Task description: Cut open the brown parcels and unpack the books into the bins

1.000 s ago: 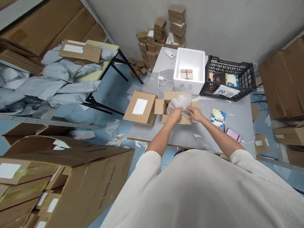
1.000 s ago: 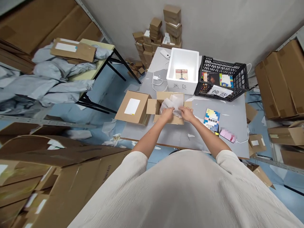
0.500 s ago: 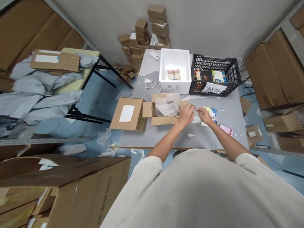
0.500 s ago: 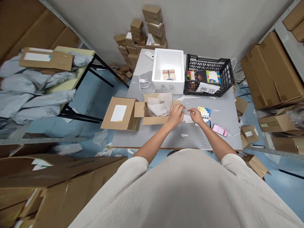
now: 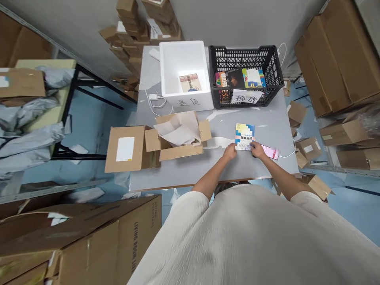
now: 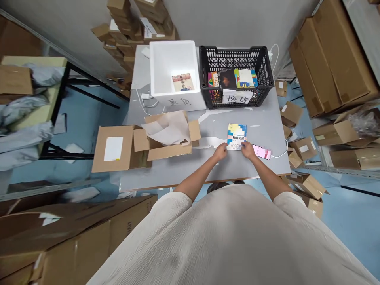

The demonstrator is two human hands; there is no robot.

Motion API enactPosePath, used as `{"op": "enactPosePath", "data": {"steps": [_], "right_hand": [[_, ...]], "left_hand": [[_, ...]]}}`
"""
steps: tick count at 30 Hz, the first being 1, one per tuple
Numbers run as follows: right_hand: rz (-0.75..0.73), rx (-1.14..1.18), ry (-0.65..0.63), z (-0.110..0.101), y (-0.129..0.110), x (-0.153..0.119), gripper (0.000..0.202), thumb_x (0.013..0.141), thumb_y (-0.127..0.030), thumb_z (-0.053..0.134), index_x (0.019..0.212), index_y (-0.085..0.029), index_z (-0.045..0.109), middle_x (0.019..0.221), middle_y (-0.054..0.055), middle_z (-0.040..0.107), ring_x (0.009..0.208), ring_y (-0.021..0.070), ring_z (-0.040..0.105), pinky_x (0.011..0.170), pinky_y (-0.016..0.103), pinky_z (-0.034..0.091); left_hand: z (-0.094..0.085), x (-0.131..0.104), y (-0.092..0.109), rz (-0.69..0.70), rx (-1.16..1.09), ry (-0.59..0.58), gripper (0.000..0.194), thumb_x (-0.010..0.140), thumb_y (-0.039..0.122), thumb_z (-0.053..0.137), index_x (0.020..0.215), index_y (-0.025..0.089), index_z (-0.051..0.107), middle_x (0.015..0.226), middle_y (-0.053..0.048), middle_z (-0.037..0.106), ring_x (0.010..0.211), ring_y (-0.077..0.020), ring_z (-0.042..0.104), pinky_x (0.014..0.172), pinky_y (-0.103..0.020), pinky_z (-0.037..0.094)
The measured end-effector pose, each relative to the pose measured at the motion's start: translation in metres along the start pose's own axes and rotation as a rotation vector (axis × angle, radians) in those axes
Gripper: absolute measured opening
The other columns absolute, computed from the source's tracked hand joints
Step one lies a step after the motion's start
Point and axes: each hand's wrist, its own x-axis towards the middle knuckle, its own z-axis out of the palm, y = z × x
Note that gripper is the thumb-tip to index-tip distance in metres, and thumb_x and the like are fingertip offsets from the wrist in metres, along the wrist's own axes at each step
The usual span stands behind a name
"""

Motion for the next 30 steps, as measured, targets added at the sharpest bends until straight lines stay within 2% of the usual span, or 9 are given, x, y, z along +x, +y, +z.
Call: {"op": "enactPosePath", "data": {"steps": [3,6,10,14,17,19,24,30], "right_hand": [[-0.009,0.005,-0.021,0.011,0.011,0.002,0.048,0.09,-0.022,0.059,0.133,-0.02,0.08,0.152,0.014,0.071,0.147,0.0325,0.06,0.131,0.052,0.043],[-0.002,0.022,-0.015,0.018,0.015,0.004,0.049,0.09,-0.023,0.06,0.134,-0.021,0.08,0.157,0.015,0.066,0.154,0.0355,0.053,0.133,0.058,0.04],[0.018,0.047,-0.026,0.018,0.016,0.004,0.048,0.089,-0.024,0.062,0.134,-0.02,0.08,0.161,0.016,0.061,0.156,0.036,0.051,0.133,0.054,0.042],[0.011,0.032,-0.032,0.013,0.02,0.004,0.047,0.09,-0.023,0.062,0.134,-0.018,0.079,0.161,0.017,0.061,0.159,0.0349,0.048,0.136,0.051,0.038],[0.016,0.024,-0.02,0.01,0.023,0.004,0.047,0.091,-0.023,0.062,0.134,-0.016,0.079,0.16,0.017,0.061,0.158,0.0345,0.048,0.136,0.05,0.037],[0.019,0.024,-0.014,0.01,0.024,0.003,0.046,0.092,-0.023,0.062,0.134,-0.017,0.079,0.159,0.017,0.062,0.156,0.0336,0.05,0.135,0.049,0.039],[-0.013,0.021,-0.015,0.016,0.017,-0.002,0.04,0.091,-0.023,0.063,0.127,-0.021,0.08,0.151,0.014,0.066,0.149,0.0316,0.056,0.129,0.049,0.045],[-0.074,-0.009,-0.119,0.038,0.006,-0.018,0.039,0.091,-0.022,0.065,0.127,-0.021,0.08,0.144,0.014,0.072,0.14,0.0303,0.064,0.122,0.045,0.052]], "left_hand": [[0.015,0.013,-0.002,-0.074,0.012,-0.002,0.067,0.086,0.009,0.064,0.152,0.018,0.067,0.159,-0.018,0.063,0.146,-0.0372,0.062,0.126,-0.048,0.048],[0.026,0.024,0.0,-0.129,0.022,-0.016,0.067,0.083,0.013,0.068,0.149,0.024,0.069,0.155,-0.014,0.067,0.143,-0.0371,0.064,0.123,-0.049,0.05],[0.033,0.034,0.009,-0.241,-0.003,0.01,0.06,0.084,0.017,0.069,0.143,0.027,0.072,0.153,-0.012,0.068,0.145,-0.0363,0.063,0.119,-0.048,0.052],[0.034,0.04,0.016,-0.311,-0.027,0.065,0.061,0.077,0.015,0.078,0.137,0.028,0.077,0.151,-0.013,0.069,0.145,-0.0387,0.063,0.117,-0.048,0.052],[0.034,0.042,0.019,-0.273,-0.118,0.119,0.057,0.079,0.008,0.074,0.134,0.021,0.079,0.145,-0.014,0.069,0.122,-0.0293,0.074,0.113,-0.04,0.056],[0.036,0.042,0.02,-0.235,-0.183,0.157,0.052,0.082,0.004,0.069,0.131,0.016,0.08,0.142,-0.015,0.069,0.106,-0.0223,0.076,0.112,-0.035,0.057],[0.036,0.025,0.014,-0.162,-0.255,0.233,0.056,0.084,0.0,0.063,0.135,0.016,0.079,0.142,-0.014,0.067,0.099,-0.0206,0.074,0.112,-0.038,0.059],[0.036,-0.022,-0.01,-0.138,-0.298,0.204,0.053,0.088,-0.001,0.064,0.135,0.019,0.077,0.139,-0.014,0.065,0.1,-0.0192,0.074,0.112,-0.038,0.061]]}}
